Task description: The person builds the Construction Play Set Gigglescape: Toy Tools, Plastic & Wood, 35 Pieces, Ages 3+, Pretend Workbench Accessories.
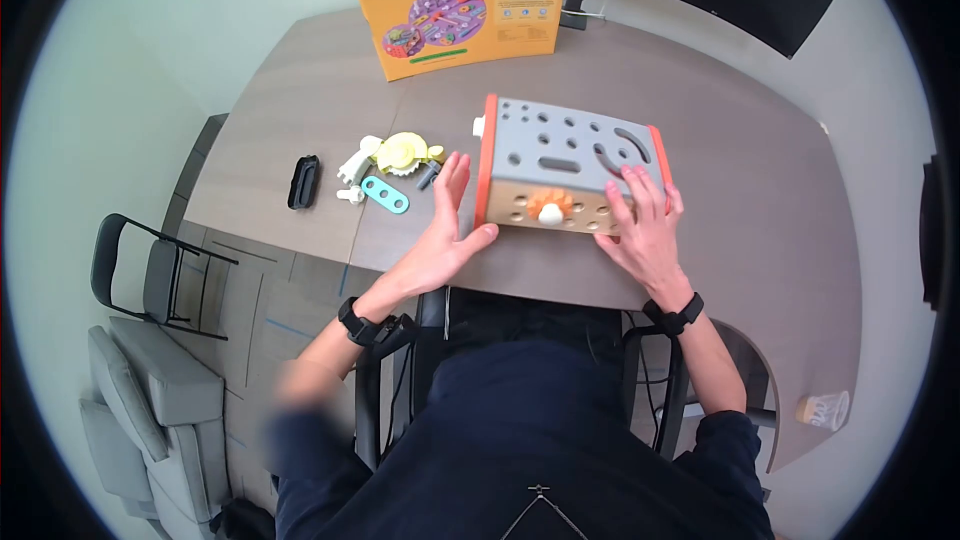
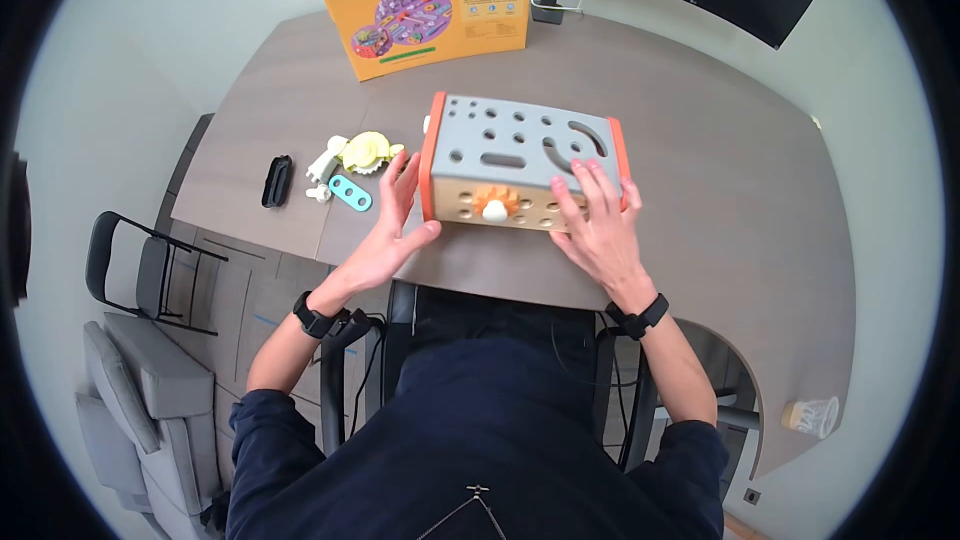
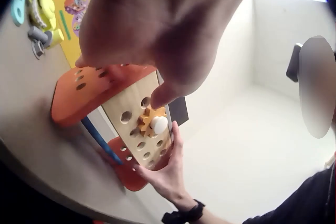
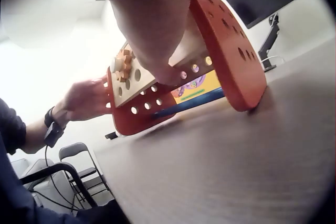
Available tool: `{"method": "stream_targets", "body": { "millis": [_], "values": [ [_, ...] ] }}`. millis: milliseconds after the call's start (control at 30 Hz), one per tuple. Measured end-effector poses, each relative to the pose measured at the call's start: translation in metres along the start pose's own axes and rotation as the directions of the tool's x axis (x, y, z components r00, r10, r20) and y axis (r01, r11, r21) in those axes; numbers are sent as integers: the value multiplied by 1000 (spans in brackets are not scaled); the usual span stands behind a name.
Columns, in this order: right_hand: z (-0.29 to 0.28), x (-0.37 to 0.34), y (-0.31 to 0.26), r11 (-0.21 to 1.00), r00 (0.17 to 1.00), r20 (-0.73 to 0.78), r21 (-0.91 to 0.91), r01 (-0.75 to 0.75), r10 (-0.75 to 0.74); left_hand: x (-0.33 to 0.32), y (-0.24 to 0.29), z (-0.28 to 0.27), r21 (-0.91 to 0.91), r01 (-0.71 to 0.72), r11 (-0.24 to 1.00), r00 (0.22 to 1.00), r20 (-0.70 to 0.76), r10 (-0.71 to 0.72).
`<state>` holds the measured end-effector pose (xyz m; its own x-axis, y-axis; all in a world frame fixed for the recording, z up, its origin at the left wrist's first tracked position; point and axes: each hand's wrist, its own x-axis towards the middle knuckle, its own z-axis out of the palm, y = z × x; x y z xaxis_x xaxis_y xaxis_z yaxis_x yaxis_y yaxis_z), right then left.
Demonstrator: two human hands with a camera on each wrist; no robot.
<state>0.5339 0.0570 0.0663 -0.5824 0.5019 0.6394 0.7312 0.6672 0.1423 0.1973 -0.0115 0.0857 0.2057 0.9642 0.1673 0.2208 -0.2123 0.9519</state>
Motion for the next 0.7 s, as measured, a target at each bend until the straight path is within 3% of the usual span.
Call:
{"method": "stream_targets", "body": {
  "millis": [133,167,233,300,367,500,533,633,700],
  "values": [
    [-25,23,5,950,970,-81,234,-206,230,-4,-7,-15,-308,-11,951,999,-51,-5],
    [-32,27,1,868,927,-38,369,-333,372,-4,-8,-16,-385,-13,923,998,-59,-10],
    [-45,35,-14,601,790,106,592,-538,604,-4,-3,-15,-296,21,955,999,-28,-31],
    [-50,34,-26,241,722,258,826,-509,642,-3,-1,-13,-184,65,981,998,29,-61],
    [-48,22,-36,-159,662,430,889,-430,614,-4,2,-8,-207,74,976,992,114,-51],
    [-60,2,-58,-462,575,714,699,-546,400,-6,14,12,-243,121,962,961,273,-52],
    [-58,-8,-61,-434,568,740,672,-600,360,-9,30,16,-302,238,923,936,325,-135],
    [-60,-25,-73,-381,558,763,647,-661,327,-26,22,24,-222,274,936,923,335,-191],
    [-60,-37,-77,-275,553,774,629,-727,307,-37,16,28,-192,258,947,931,313,-190]
  ]
}}
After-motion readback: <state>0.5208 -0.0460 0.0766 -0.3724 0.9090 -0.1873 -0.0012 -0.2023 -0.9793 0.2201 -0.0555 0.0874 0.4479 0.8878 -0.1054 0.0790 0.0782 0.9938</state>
